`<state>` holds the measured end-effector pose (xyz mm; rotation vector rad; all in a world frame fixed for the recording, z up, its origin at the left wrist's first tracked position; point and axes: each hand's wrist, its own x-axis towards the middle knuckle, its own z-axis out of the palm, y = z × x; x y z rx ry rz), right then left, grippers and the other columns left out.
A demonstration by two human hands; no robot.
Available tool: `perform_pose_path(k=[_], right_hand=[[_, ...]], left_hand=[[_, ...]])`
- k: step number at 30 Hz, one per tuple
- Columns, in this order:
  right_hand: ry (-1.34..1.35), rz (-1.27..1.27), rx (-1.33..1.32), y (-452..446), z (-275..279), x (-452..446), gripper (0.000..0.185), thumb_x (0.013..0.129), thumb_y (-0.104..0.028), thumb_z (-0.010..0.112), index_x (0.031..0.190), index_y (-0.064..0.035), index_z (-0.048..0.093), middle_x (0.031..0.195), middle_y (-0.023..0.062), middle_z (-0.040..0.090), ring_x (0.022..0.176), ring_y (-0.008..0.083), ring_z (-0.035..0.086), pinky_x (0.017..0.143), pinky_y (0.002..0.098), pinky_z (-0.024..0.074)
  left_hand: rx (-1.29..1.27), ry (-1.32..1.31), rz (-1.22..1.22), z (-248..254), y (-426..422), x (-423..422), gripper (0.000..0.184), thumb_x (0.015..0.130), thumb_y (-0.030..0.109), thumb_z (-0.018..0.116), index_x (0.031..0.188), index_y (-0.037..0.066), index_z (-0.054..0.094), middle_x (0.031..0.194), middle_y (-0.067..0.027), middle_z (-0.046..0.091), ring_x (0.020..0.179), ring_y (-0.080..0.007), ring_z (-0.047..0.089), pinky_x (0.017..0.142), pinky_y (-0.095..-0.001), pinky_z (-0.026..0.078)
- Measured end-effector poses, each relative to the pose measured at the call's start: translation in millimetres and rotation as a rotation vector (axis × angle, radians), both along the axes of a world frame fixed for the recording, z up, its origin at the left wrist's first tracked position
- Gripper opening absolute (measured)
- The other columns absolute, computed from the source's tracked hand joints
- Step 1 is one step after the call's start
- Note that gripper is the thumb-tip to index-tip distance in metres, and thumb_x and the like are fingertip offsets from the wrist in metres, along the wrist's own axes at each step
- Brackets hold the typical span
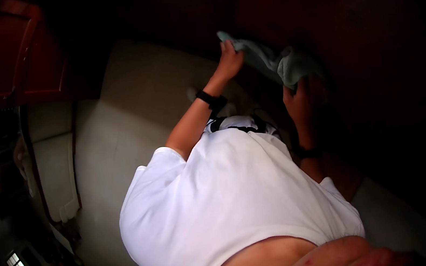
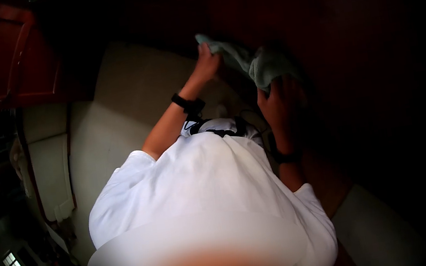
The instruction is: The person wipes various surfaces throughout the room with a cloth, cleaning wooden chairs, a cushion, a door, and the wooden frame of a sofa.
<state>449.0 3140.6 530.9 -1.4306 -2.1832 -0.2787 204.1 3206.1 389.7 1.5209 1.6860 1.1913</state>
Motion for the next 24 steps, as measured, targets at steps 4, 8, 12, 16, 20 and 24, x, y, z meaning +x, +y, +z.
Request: perform_pose_path(k=[4, 8, 12, 16, 20, 24], right_hand=[[-0.028, 0.056, -0.097, -6, 34, -14, 0.046, 0.079, -0.029, 0.073, 0.115, -0.0046, 0.059, 0.123, 0.0244, 0.057, 0.113, 0.0429, 0.053, 0.095, 0.0568, 0.0415], [0.013, 0.096, -0.108, 1, 56, -22, 0.041, 0.079, -0.030, 0.072, 0.111, -0.0062, 0.061, 0.120, 0.0214, 0.056, 0.113, 0.0401, 0.052, 0.094, 0.0564, 0.0396], [-0.161, -0.008, -0.109, 0, 29, -31, 0.039, 0.078, -0.029, 0.073, 0.107, -0.0050, 0.062, 0.115, 0.0196, 0.056, 0.110, 0.0392, 0.052, 0.094, 0.0576, 0.0381], [-0.221, 0.058, -0.306, 7, -8, -35, 0.043, 0.076, -0.028, 0.075, 0.109, -0.0042, 0.062, 0.114, 0.0206, 0.055, 0.110, 0.0406, 0.051, 0.096, 0.0588, 0.0364], [0.043, 0.224, -0.167, -4, 22, -42, 0.047, 0.073, -0.021, 0.077, 0.113, -0.0031, 0.062, 0.117, 0.0224, 0.053, 0.110, 0.0425, 0.050, 0.095, 0.0571, 0.0379], [0.138, 0.127, -0.100, -4, 43, -57, 0.048, 0.079, -0.019, 0.074, 0.121, -0.0032, 0.057, 0.124, 0.0225, 0.054, 0.116, 0.0442, 0.049, 0.098, 0.0560, 0.0369]], left_hand=[[0.184, -0.273, 0.149, 58, 20, -19, 0.046, 0.090, 0.022, 0.057, 0.124, -0.001, 0.035, 0.122, -0.0242, 0.045, 0.116, -0.0383, 0.048, 0.101, -0.0447, 0.038], [0.229, -0.494, -0.234, 120, 27, 4, 0.060, 0.089, 0.004, 0.047, 0.144, 0.003, 0.024, 0.125, -0.0166, 0.044, 0.117, -0.0264, 0.046, 0.104, -0.0395, 0.036], [0.352, -0.436, -0.332, 116, 22, 48, 0.074, 0.084, -0.005, 0.040, 0.152, 0.005, 0.012, 0.135, -0.0167, 0.041, 0.124, -0.0259, 0.044, 0.111, -0.0366, 0.030], [0.054, -0.472, -0.373, 91, 16, 48, 0.066, 0.092, 0.005, 0.037, 0.153, 0.008, 0.014, 0.139, -0.0178, 0.040, 0.131, -0.0282, 0.040, 0.113, -0.0386, 0.028], [-0.038, -0.563, -0.580, 177, -6, 33, 0.057, 0.099, 0.018, 0.032, 0.154, 0.010, 0.017, 0.141, -0.0182, 0.042, 0.133, -0.0290, 0.040, 0.113, -0.0396, 0.029], [-0.116, -0.541, -0.712, 238, -21, 19, 0.056, 0.099, 0.017, 0.033, 0.153, 0.013, 0.020, 0.140, -0.0165, 0.045, 0.132, -0.0298, 0.042, 0.112, -0.0407, 0.030]])
